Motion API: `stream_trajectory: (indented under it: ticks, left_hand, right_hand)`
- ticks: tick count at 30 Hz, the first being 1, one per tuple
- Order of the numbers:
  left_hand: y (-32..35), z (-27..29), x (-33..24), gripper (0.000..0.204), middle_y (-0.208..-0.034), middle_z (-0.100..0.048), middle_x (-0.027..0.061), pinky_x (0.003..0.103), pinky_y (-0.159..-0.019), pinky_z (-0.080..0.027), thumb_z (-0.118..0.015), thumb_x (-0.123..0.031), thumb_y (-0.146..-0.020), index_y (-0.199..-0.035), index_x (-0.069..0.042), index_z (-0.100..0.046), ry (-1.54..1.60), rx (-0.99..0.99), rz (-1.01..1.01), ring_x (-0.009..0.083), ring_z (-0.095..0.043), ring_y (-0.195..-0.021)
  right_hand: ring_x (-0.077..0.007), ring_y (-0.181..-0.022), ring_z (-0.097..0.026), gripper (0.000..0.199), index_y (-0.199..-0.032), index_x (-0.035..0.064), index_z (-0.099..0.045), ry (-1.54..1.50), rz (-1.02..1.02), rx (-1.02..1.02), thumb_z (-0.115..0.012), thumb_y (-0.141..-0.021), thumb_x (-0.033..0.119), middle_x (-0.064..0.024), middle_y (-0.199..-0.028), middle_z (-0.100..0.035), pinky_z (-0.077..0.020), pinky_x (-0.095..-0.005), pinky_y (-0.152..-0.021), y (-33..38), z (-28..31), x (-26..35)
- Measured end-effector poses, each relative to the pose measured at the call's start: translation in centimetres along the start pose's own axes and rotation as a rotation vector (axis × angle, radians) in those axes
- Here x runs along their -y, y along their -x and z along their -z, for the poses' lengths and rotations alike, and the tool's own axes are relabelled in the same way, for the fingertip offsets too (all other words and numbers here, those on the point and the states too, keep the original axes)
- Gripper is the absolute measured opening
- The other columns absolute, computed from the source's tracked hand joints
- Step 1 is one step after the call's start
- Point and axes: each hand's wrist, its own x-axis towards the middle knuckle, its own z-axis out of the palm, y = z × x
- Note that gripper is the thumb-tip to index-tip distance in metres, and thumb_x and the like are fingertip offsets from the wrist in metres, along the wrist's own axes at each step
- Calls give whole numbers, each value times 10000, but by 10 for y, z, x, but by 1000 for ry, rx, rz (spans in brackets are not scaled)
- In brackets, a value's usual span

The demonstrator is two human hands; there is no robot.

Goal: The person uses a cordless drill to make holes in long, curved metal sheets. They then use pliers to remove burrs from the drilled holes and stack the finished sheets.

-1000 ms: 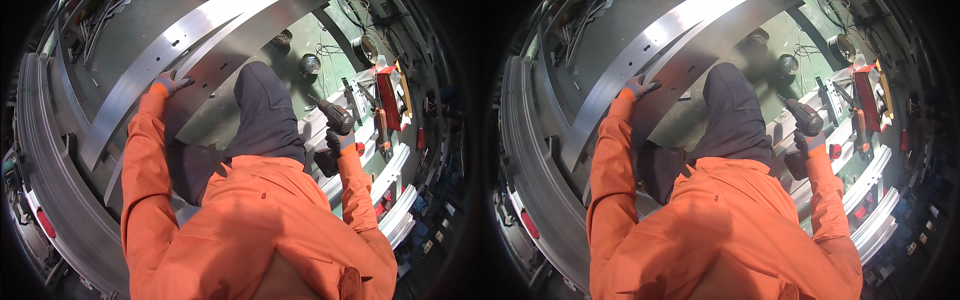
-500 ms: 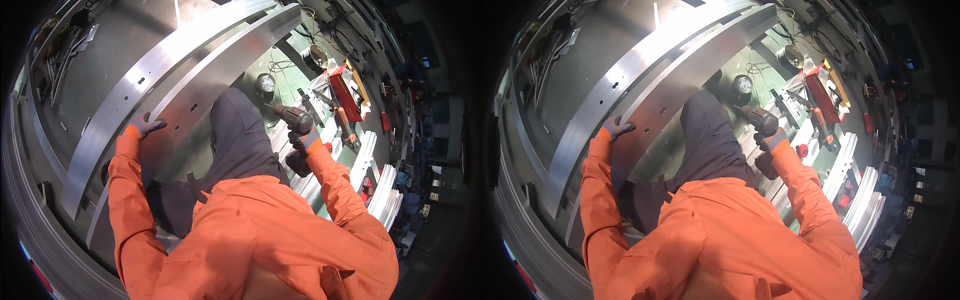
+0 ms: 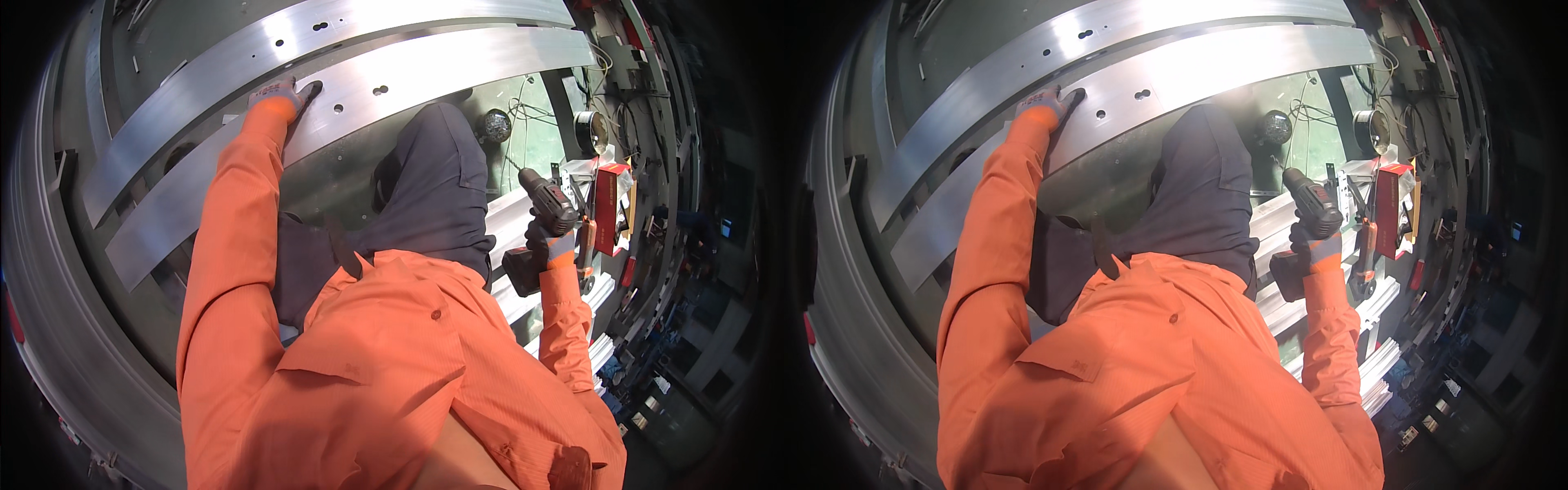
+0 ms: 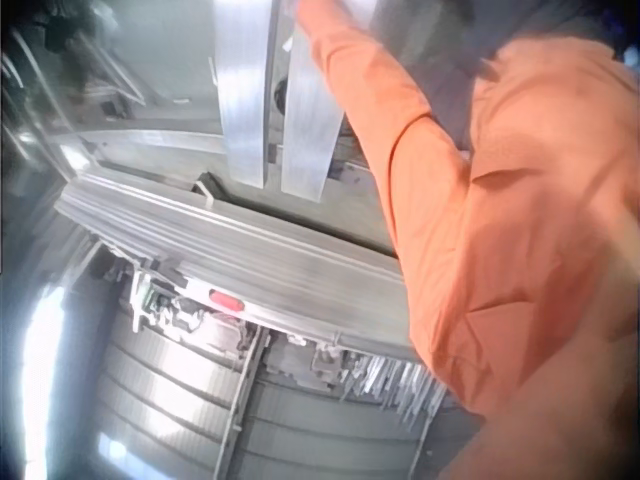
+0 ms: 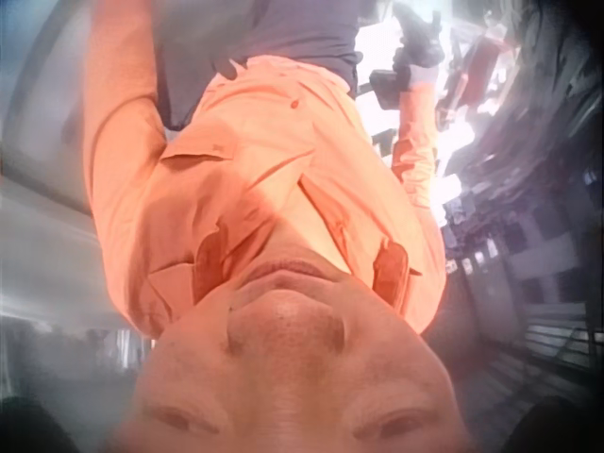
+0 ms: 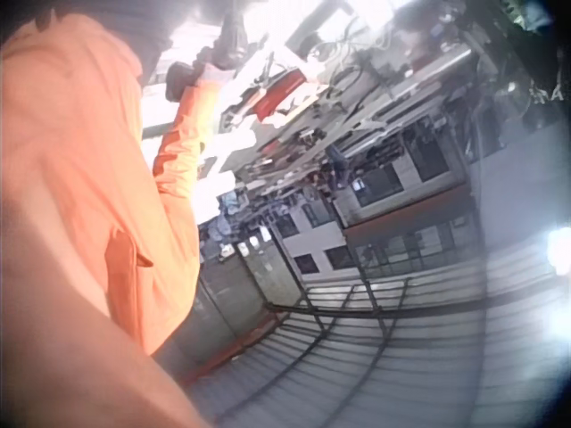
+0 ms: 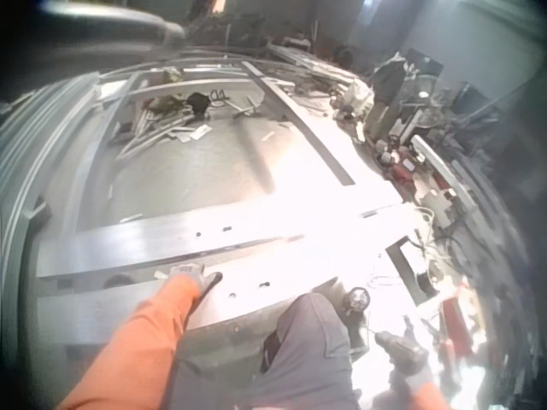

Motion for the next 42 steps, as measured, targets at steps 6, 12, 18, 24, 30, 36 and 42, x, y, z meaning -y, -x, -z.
stream_trajectory:
  ticks: [6,12,18,24,30,36,42]
  left_hand:
    - [24,-15,12,779,-1576,-315,74,467,-1192,-186,-349,-724,-903,-1524,-255,-315,-43,-191,66,279,-274,-1461]
    - [55,-89,108,651,-1601,-259,59,492,-1204,-114,-416,-595,-929,-1528,-397,-253,-60,-575,377,303,-211,-1478]
    - [78,-82,107,612,-1605,-249,-7,468,-1191,-148,-433,-520,-933,-1516,-429,-268,-86,-470,588,276,-230,-1470]
    - [72,-91,114,633,-1600,-253,-21,471,-1182,-180,-477,-483,-913,-1510,-450,-269,-244,-566,490,254,-249,-1450]
    - [71,-98,119,669,-1593,-268,-22,482,-1183,-181,-512,-500,-883,-1505,-463,-269,-176,-604,491,254,-250,-1453]
    - [74,-94,118,673,-1579,-293,11,507,-1185,-175,-533,-497,-865,-1496,-448,-304,-81,-649,470,291,-228,-1465]
    - [70,-99,127,653,-1566,-306,38,534,-1160,-228,-573,-469,-849,-1467,-443,-365,-123,-684,381,308,-241,-1452]
  right_hand:
    - [-143,-540,-516,331,-1052,76,-590,196,210,71,-673,-737,16,-5,-749,-542,-475,-326,-450,-21,-15,25]
    - [-132,-601,-538,409,-1068,82,-614,700,644,174,-716,-676,32,9,-772,-552,-479,-321,-481,-92,-10,-4]
    - [-166,-582,-562,368,-1001,91,-632,890,823,205,-676,-645,9,-13,-736,-589,-479,-351,-488,-99,-67,70]
    - [-238,-789,-633,433,-1144,77,-625,538,950,378,-623,-721,-14,-87,-950,-654,-506,-333,-662,-89,-136,148]
    - [-129,-540,-552,346,-1051,55,-624,300,526,458,-577,-712,7,-34,-749,-606,-433,-275,-458,-83,-176,185]
    - [-114,-477,-531,310,-1001,30,-623,278,324,403,-557,-698,25,-17,-664,-566,-400,-253,-393,-79,-179,189]
    - [-129,-487,-540,310,-984,26,-612,302,450,441,-551,-681,3,-23,-674,-560,-415,-275,-387,-93,-177,185]
